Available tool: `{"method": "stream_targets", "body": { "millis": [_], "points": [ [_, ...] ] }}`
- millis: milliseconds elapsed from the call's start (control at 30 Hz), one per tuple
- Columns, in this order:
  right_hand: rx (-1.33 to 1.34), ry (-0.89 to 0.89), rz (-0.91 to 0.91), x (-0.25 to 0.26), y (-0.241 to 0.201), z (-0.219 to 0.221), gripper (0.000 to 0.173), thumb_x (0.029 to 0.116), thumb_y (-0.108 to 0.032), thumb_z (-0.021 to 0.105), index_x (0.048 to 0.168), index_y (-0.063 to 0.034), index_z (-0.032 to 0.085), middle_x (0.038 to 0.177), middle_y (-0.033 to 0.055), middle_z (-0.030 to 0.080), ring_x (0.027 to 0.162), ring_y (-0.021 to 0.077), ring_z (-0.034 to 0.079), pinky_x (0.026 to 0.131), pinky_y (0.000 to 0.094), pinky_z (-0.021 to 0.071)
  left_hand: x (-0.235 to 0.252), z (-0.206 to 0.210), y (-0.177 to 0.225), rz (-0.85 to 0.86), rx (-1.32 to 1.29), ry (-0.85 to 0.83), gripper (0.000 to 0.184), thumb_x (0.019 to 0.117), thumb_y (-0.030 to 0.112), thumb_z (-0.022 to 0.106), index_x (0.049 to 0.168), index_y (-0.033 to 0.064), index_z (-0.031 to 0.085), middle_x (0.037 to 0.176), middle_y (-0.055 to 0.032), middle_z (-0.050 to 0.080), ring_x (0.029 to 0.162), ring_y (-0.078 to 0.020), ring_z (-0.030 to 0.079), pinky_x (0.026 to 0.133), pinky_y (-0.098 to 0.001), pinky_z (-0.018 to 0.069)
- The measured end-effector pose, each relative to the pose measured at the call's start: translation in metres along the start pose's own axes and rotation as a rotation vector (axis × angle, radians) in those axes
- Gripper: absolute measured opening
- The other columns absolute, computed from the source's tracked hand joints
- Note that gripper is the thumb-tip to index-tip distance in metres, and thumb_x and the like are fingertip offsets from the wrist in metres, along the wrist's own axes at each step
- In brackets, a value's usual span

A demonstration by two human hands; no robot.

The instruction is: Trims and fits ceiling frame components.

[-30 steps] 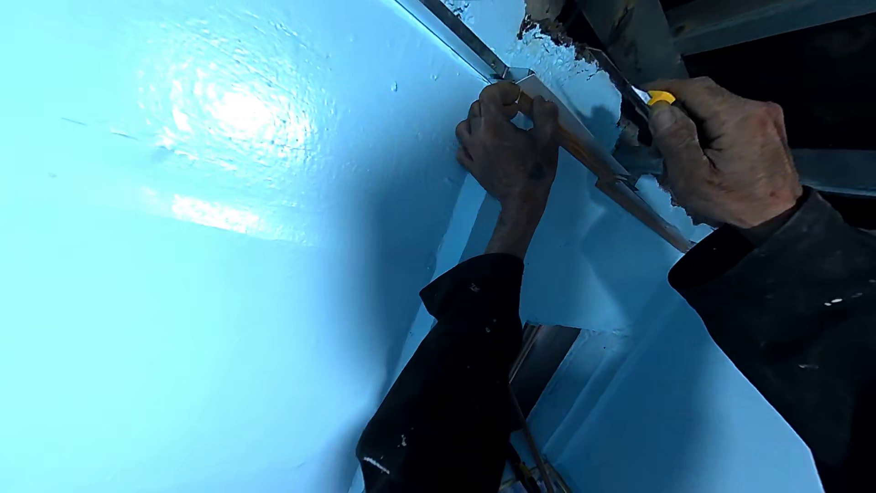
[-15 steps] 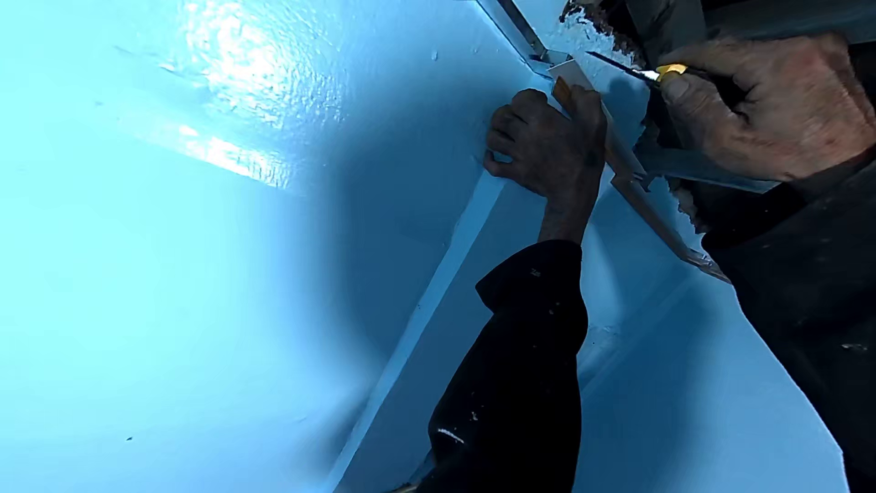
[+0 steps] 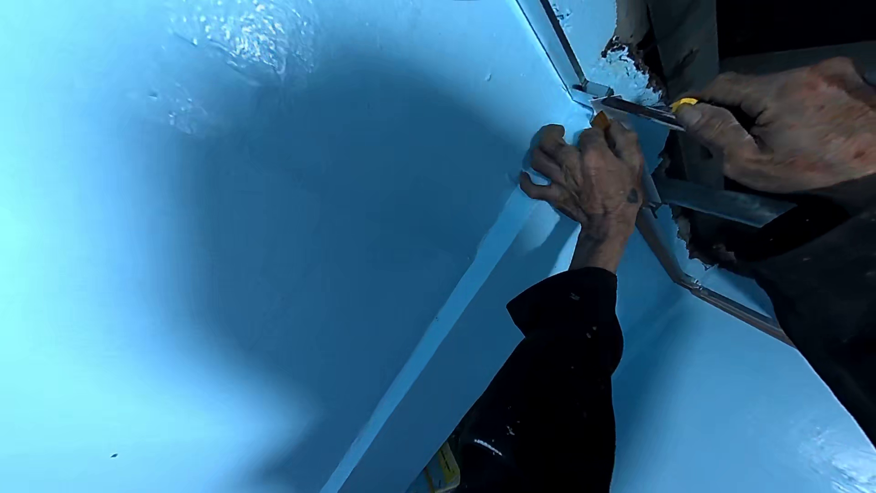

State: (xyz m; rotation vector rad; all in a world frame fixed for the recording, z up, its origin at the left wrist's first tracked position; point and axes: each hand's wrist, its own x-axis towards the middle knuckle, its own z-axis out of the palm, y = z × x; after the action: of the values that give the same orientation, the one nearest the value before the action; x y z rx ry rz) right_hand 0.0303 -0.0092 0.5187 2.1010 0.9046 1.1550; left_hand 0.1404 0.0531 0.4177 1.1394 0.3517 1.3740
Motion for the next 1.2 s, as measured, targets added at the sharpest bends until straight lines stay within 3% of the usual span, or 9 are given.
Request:
{"method": "stream_targets", "body": {
  "millis": [133, 267, 533, 800, 967, 1200],
  "points": [
    [-0.083, -0.041, 0.025, 0.008, 0.003, 0.004, 0.057, 0.1066, -0.051, 0.034, 0.115, -0.0063, 0.068, 0.085, 0.0258, 0.067, 0.074, 0.0493, 0.066, 0.059, 0.0682, 0.044, -0.001, -0.001, -0.002, 0.066, 0.069, -0.017, 0.033, 0.0993, 0.044, 0.055, 0.089, 0.0241, 0.079, 0.133, -0.0117, 0.058, 0.134, -0.0362, 0.044, 0.111, -0.0671, 0.0215],
    [-0.091, -0.055, 0.013, 0.011, 0.019, 0.01, 0.059, 0.1056, -0.055, 0.034, 0.119, -0.0086, 0.068, 0.086, 0.0247, 0.068, 0.074, 0.0472, 0.066, 0.061, 0.0685, 0.0458, -0.001, -0.002, -0.004, 0.086, 0.058, 0.006, 0.034, 0.0995, 0.044, 0.055, 0.082, 0.0234, 0.076, 0.131, -0.0119, 0.057, 0.133, -0.0356, 0.044, 0.11, -0.0671, 0.02],
    [-0.078, -0.025, 0.035, 0.007, 0.03, 0.024, 0.058, 0.1062, -0.055, 0.035, 0.128, -0.0113, 0.066, 0.094, 0.0257, 0.069, 0.076, 0.047, 0.068, 0.065, 0.0696, 0.0485, -0.001, -0.002, -0.003, 0.066, 0.048, 0.016, 0.03, 0.0988, 0.044, 0.057, 0.085, 0.0275, 0.078, 0.133, -0.0106, 0.058, 0.133, -0.0362, 0.044, 0.11, -0.0661, 0.02],
    [-0.113, 0.005, 0.102, 0.003, 0.03, 0.033, 0.059, 0.1059, -0.058, 0.034, 0.13, -0.0126, 0.065, 0.096, 0.0271, 0.069, 0.077, 0.0498, 0.066, 0.064, 0.0711, 0.0463, 0.0, -0.005, -0.001, 0.058, 0.067, 0.0, 0.028, 0.0994, 0.044, 0.057, 0.09, 0.0294, 0.079, 0.135, -0.0094, 0.058, 0.133, -0.034, 0.044, 0.111, -0.0647, 0.0195],
    [-0.084, 0.008, 0.082, 0.006, 0.046, 0.037, 0.058, 0.1051, -0.058, 0.036, 0.124, -0.0129, 0.067, 0.092, 0.023, 0.068, 0.074, 0.0429, 0.066, 0.063, 0.0667, 0.0475, 0.0, -0.006, -0.001, 0.069, 0.093, -0.032, 0.028, 0.1006, 0.045, 0.055, 0.095, 0.0325, 0.079, 0.136, -0.0098, 0.059, 0.135, -0.0345, 0.044, 0.111, -0.0667, 0.0201],
    [-0.019, 0.0, 0.048, 0.012, 0.07, 0.041, 0.055, 0.1038, -0.06, 0.038, 0.119, -0.0158, 0.068, 0.091, 0.0178, 0.067, 0.072, 0.0358, 0.065, 0.063, 0.0622, 0.0474, 0.0, -0.005, -0.001, 0.068, 0.081, -0.022, 0.028, 0.0998, 0.046, 0.056, 0.093, 0.0311, 0.079, 0.137, -0.0092, 0.057, 0.135, -0.0345, 0.044, 0.11, -0.0659, 0.0195]
  ]
}}
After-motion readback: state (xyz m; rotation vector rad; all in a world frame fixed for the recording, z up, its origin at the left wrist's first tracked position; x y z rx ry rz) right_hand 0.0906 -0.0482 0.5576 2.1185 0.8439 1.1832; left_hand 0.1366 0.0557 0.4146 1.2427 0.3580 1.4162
